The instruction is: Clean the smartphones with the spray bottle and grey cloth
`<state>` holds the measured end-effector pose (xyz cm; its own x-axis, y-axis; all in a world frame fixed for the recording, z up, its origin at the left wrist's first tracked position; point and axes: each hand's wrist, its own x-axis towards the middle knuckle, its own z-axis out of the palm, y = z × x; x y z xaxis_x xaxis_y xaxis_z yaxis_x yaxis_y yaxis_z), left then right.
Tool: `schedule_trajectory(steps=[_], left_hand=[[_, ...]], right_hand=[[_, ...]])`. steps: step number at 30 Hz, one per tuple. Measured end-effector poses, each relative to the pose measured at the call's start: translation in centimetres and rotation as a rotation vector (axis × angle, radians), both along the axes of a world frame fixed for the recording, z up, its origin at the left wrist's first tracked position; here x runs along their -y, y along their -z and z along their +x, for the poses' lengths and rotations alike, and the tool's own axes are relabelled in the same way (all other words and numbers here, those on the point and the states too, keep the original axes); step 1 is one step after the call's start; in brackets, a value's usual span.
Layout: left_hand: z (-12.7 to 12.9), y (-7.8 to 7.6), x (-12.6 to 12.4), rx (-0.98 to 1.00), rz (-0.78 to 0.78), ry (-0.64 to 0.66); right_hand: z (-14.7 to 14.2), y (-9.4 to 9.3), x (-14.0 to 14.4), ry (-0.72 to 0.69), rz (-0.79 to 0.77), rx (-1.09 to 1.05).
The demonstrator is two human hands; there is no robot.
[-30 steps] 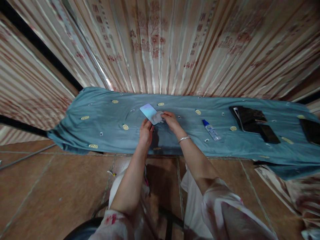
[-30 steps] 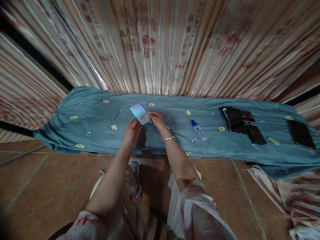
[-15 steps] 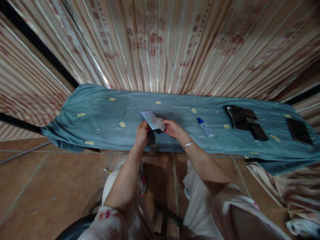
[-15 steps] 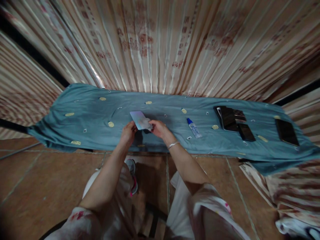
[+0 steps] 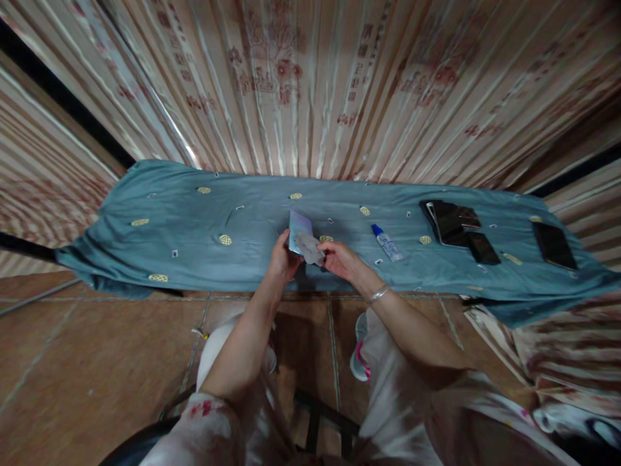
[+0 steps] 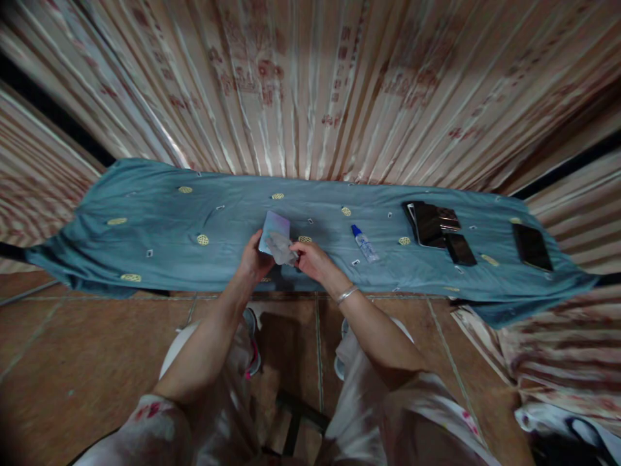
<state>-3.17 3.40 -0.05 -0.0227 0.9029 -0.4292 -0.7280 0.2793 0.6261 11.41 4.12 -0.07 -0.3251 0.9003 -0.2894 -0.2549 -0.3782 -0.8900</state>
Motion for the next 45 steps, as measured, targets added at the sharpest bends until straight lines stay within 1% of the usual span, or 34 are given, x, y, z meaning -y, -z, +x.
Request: schedule_trajectory(steps=[5,7,9,10,12,16,17,19,23,26,29,32,34,40,45], left_hand=[[0.6,-0.4,0.2,0.058,0.010,0.043],[0.6,-0.7,0.4,0.073,0.014,0.047],[0.5,-1.1,0.6,0.077,0.015,0.024],[0.4,-1.4,0.8,0.076,0.012,0.007],[0.3,-2.0,1.3,0.065,-0.010,-0.023],[0.4,-2.9,2.7,0.051,0.022,0.084],[0.5,-3.0,3.0,0.046,0.015,0.094],[0.8,-3.2,3.6,0.039,-0.002,0.096],[1.5,-3.7,4.2,0.062,-0.011,0.143],[1.9,-4.2,4.5,0.086,-0.016,0.183],[2.2,-4.6,4.7,0.105,-0.036,0.168],[2.2,-4.7,4.8,0.108,-0.060,0.128],[2.1,-4.7,4.9,0.101,-0.070,0.115],[1.8,-4.7,5.2,0.089,-0.072,0.123],[1.6,-3.7,4.9,0.066,-0.029,0.091]], right_hand=[[1.3,-1.5,0.8,-0.020,-0.091,-0.033],[1.9,-2.4,1.1,-0.047,-0.096,-0.041],[2.8,-3.2,1.4,-0.063,-0.066,-0.016],[3.3,-3.6,1.5,-0.047,-0.037,0.015],[4.2,-4.0,1.4,0.026,0.022,0.090],[5.7,-4.0,0.4,0.178,0.083,0.152],[6.0,-3.8,0.1,0.214,0.128,0.181],[6.2,-3.4,-0.2,0.264,0.265,0.283],[6.0,-3.1,-0.2,0.271,0.579,0.641],[5.0,-3.1,0.5,0.257,0.829,0.875],[3.6,-3.0,1.3,0.158,1.027,0.992],[2.7,-2.8,2.0,0.055,1.099,1.095],[2.6,-2.8,2.2,0.032,1.111,1.122],[2.8,-2.3,1.9,0.081,1.146,1.092],[1.4,-2.2,3.6,0.085,1.225,1.078]])
